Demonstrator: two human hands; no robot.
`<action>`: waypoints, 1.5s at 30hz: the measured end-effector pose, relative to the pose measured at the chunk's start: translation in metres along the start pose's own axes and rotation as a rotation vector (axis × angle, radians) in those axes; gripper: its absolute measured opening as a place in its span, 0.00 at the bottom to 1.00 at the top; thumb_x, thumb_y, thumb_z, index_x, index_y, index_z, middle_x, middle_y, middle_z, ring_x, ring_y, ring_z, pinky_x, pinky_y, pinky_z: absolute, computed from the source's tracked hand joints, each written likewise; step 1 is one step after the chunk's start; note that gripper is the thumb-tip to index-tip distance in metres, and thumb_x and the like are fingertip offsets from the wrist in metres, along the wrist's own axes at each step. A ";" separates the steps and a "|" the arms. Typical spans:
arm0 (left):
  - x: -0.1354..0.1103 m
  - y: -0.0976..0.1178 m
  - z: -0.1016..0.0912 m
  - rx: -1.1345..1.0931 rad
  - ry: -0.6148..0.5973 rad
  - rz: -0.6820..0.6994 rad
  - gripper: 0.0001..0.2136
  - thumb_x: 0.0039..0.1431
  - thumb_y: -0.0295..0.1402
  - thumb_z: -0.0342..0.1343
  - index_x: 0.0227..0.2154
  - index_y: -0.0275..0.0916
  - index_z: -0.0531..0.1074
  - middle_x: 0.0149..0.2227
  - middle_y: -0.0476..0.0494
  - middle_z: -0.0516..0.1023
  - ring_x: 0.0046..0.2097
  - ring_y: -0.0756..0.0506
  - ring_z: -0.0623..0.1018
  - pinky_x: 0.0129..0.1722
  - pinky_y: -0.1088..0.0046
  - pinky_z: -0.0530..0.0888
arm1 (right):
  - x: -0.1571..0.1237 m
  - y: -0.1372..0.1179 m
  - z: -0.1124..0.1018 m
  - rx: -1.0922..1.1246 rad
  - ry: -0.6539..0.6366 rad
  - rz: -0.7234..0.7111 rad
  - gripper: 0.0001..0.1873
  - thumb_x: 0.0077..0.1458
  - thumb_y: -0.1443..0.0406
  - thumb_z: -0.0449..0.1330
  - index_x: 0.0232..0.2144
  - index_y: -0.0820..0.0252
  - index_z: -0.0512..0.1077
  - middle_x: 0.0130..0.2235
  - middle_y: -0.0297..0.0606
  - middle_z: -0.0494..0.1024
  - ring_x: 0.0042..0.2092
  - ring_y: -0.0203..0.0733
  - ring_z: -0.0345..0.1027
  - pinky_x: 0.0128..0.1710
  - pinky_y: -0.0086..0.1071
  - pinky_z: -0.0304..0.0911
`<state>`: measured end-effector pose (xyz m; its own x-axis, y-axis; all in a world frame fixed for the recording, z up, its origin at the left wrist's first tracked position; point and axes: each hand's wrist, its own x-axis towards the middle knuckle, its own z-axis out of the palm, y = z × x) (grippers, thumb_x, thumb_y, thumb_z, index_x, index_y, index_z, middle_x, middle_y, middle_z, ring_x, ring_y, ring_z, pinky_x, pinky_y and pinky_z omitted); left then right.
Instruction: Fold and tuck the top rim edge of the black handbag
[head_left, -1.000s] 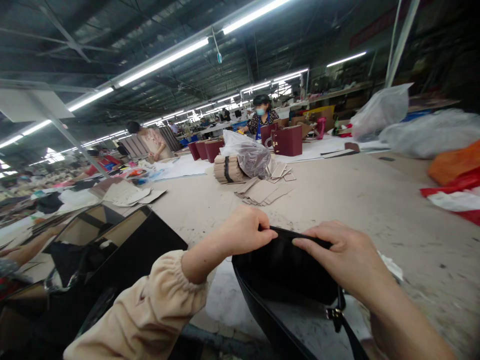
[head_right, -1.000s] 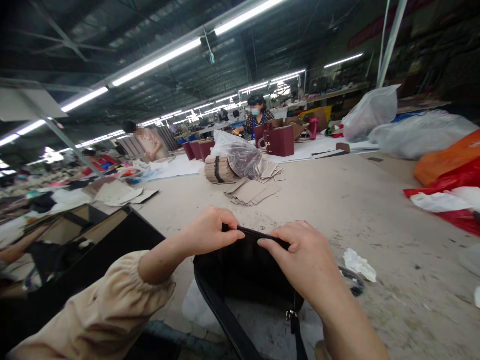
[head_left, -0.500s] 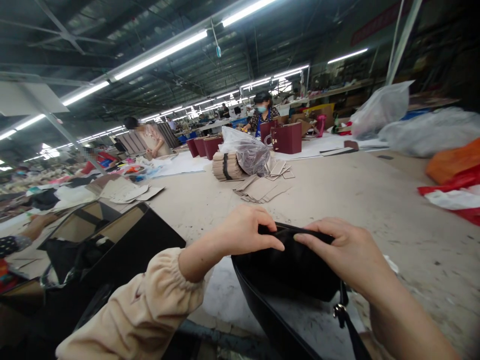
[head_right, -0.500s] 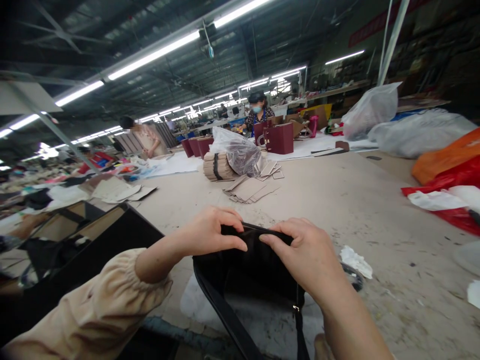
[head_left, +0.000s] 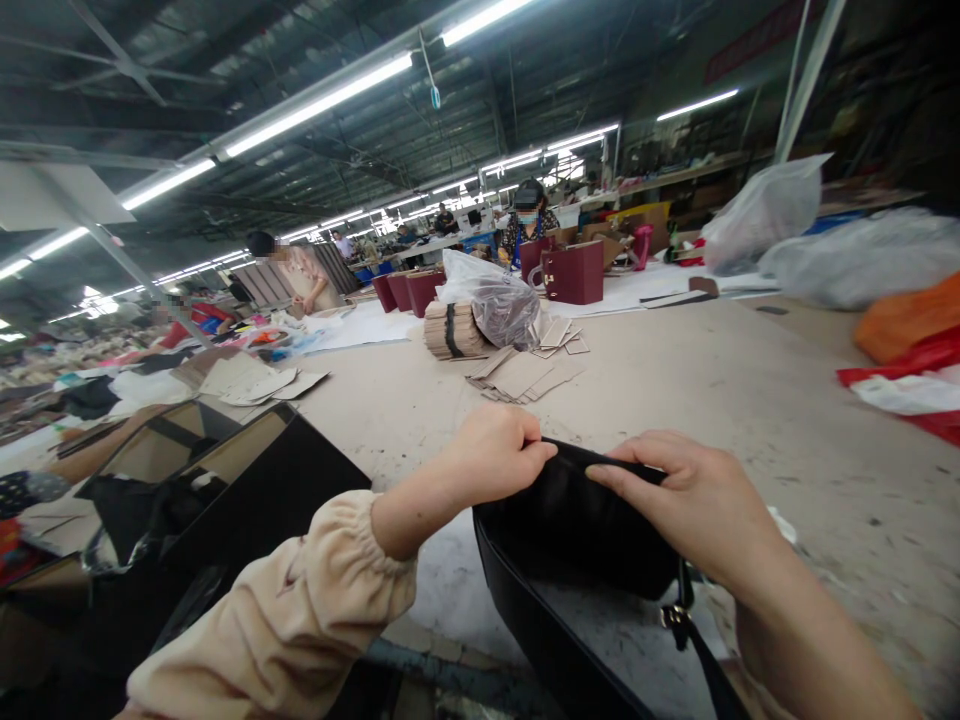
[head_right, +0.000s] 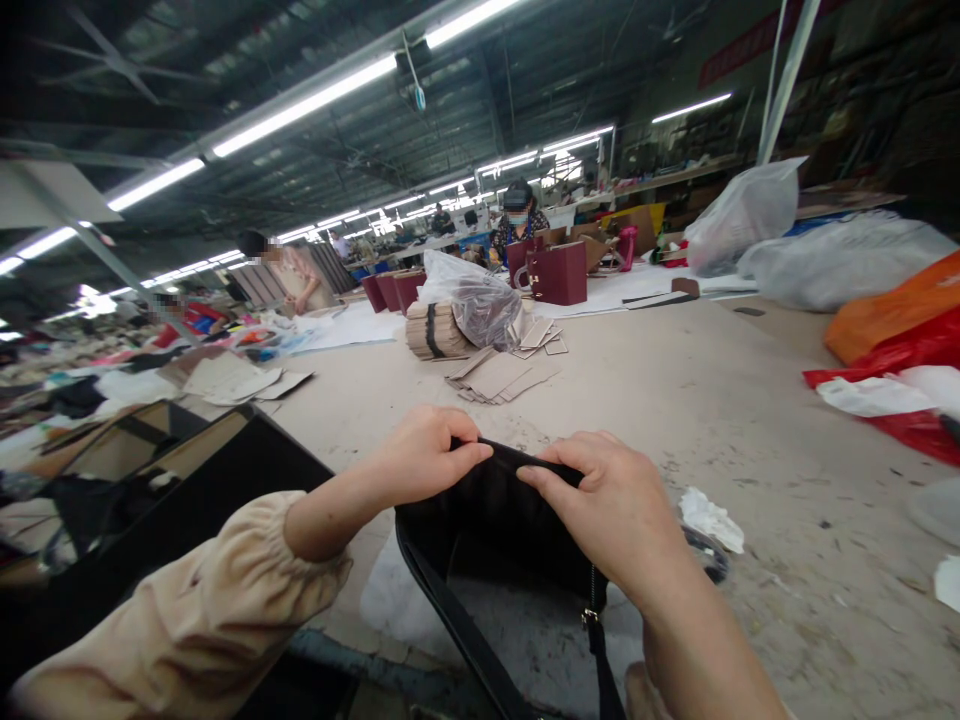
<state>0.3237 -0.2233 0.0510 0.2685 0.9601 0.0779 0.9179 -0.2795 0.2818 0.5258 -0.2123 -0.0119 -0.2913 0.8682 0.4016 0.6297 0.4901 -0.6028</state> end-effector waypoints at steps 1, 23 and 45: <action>0.000 0.000 0.000 0.003 -0.001 -0.005 0.12 0.55 0.37 0.53 0.21 0.36 0.74 0.25 0.46 0.76 0.28 0.49 0.71 0.29 0.73 0.63 | 0.000 0.000 0.000 -0.005 -0.002 0.003 0.10 0.51 0.54 0.61 0.25 0.51 0.77 0.28 0.31 0.77 0.34 0.41 0.70 0.35 0.34 0.60; 0.002 -0.007 0.000 -0.075 -0.019 0.091 0.11 0.54 0.36 0.56 0.20 0.36 0.72 0.24 0.48 0.74 0.29 0.50 0.71 0.30 0.75 0.65 | 0.001 0.005 0.001 -0.034 0.059 -0.023 0.12 0.50 0.52 0.61 0.25 0.51 0.77 0.28 0.31 0.77 0.33 0.41 0.71 0.33 0.33 0.61; 0.006 -0.003 0.006 -0.111 0.002 0.017 0.10 0.52 0.32 0.54 0.18 0.36 0.70 0.25 0.48 0.74 0.29 0.50 0.71 0.30 0.75 0.66 | 0.002 0.002 0.000 0.006 0.002 0.034 0.11 0.50 0.53 0.61 0.25 0.51 0.76 0.28 0.31 0.76 0.33 0.42 0.70 0.33 0.34 0.60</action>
<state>0.3241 -0.2166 0.0453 0.2827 0.9554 0.0850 0.8753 -0.2932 0.3846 0.5266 -0.2094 -0.0128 -0.2683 0.8842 0.3824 0.6351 0.4609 -0.6199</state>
